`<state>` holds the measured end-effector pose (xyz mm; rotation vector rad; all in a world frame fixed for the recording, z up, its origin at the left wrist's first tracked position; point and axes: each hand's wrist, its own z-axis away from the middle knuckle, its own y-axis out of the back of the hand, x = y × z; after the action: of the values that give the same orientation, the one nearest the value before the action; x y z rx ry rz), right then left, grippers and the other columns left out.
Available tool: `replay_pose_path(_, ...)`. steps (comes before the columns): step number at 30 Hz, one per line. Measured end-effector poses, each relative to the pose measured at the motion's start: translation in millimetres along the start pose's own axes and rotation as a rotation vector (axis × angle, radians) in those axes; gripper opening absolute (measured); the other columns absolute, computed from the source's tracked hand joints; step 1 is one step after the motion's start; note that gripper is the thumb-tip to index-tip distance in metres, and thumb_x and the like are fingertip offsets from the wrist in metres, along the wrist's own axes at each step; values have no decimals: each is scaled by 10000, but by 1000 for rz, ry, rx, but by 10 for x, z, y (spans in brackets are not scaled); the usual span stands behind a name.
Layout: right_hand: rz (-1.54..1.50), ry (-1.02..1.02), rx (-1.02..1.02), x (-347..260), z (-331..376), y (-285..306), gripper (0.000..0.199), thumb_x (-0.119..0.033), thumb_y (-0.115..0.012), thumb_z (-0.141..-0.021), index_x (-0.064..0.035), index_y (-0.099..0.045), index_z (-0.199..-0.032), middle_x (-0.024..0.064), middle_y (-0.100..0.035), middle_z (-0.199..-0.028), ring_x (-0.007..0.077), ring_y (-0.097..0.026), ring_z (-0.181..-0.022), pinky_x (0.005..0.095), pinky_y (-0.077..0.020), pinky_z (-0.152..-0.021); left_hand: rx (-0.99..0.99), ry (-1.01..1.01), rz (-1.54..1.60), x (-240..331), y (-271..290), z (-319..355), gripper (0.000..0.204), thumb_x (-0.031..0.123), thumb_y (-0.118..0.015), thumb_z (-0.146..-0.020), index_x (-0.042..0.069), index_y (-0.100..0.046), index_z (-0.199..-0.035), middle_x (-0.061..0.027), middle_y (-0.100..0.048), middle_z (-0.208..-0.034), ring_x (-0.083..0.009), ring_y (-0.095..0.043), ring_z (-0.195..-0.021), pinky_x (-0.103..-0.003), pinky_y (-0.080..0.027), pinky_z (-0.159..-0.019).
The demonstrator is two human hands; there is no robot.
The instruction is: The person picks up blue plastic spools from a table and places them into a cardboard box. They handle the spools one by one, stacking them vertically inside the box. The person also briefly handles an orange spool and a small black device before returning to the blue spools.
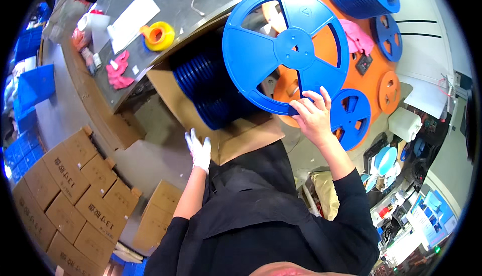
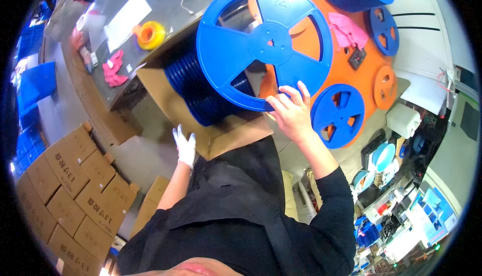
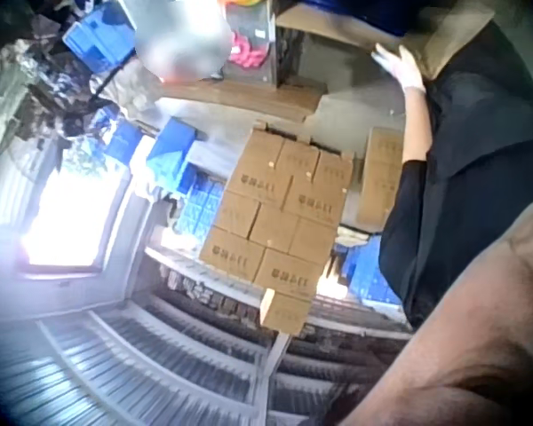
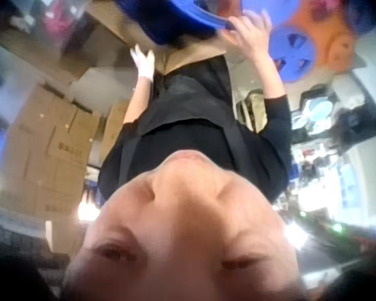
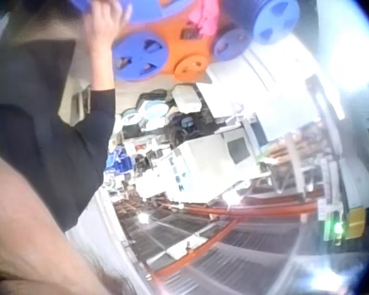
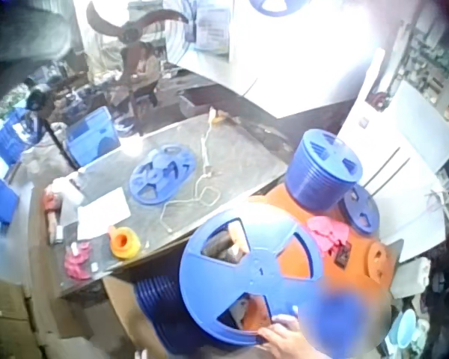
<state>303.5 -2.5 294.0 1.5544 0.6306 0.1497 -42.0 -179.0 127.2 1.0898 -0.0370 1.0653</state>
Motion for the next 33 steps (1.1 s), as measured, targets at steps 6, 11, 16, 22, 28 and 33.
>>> replay_pose_path(6, -81, 5, -4, -318, 1, 33, 421, -147, -765, -579, -175, -655, -985, -37, -603, -901, 180, -515, -1095, 479, -234, -1105, 54, -1, 54, -121, 179, -38, 754, 161, -688, -798, 130, -323, -1457, -219, -138, -1545, -376, -202, -1414, -398, -244, -1132)
replay_pose_path(11, -92, 29, -1, -437, -67, -10, 394, -153, -759, -606, -163, -653, -986, -30, -597, -893, 181, -515, -1096, 482, -235, -1104, 59, 10, 60, -239, 247, -32, 764, 166, -696, -794, 136, -323, -1460, -216, -143, -1545, -369, -208, -1414, -397, -242, -1133)
replay_pose_path(16, -118, 39, -2, -509, -130, -55, 399, -155, -764, -618, -160, -654, -1001, -33, -604, -913, 177, -511, -1111, 485, -228, -1111, 43, 5, 29, -196, 283, -47, 744, 178, -695, -799, 137, -339, -1451, -211, -164, -1539, -361, -223, -1410, -395, -244, -1131)
replay_pose_path(22, -122, 65, 37, -561, -150, -99, 357, -172, -731, -614, -177, -648, -961, -45, -594, -899, 154, -518, -1099, 470, -246, -1109, -19, -148, 226, 36, 379, -230, 601, 144, -627, -875, 89, -381, -1420, -171, -248, -1516, -293, -308, -1366, -356, -276, -1103)
replay_pose_path(28, -82, 130, 51, -611, -83, -223, 242, -167, -667, -707, -165, -654, -948, -38, -595, -868, 145, -518, -1104, 457, -236, -1124, -377, 58, 1145, 1084, 580, -343, 512, 370, -432, -988, 41, -422, -1380, -111, -479, -1379, -253, -439, -1277, -434, -320, -1087)
replay_pose_path(33, -145, 121, 50, -642, 23, -275, 205, -136, -627, -745, -155, -661, -946, -28, -605, -863, 150, -522, -1104, 456, -243, -1134, -497, 68, 1319, 1706, 769, -246, 508, 310, -571, -930, 61, -424, -1347, -156, -566, -1226, -301, -584, -1097, -454, -497, -939)
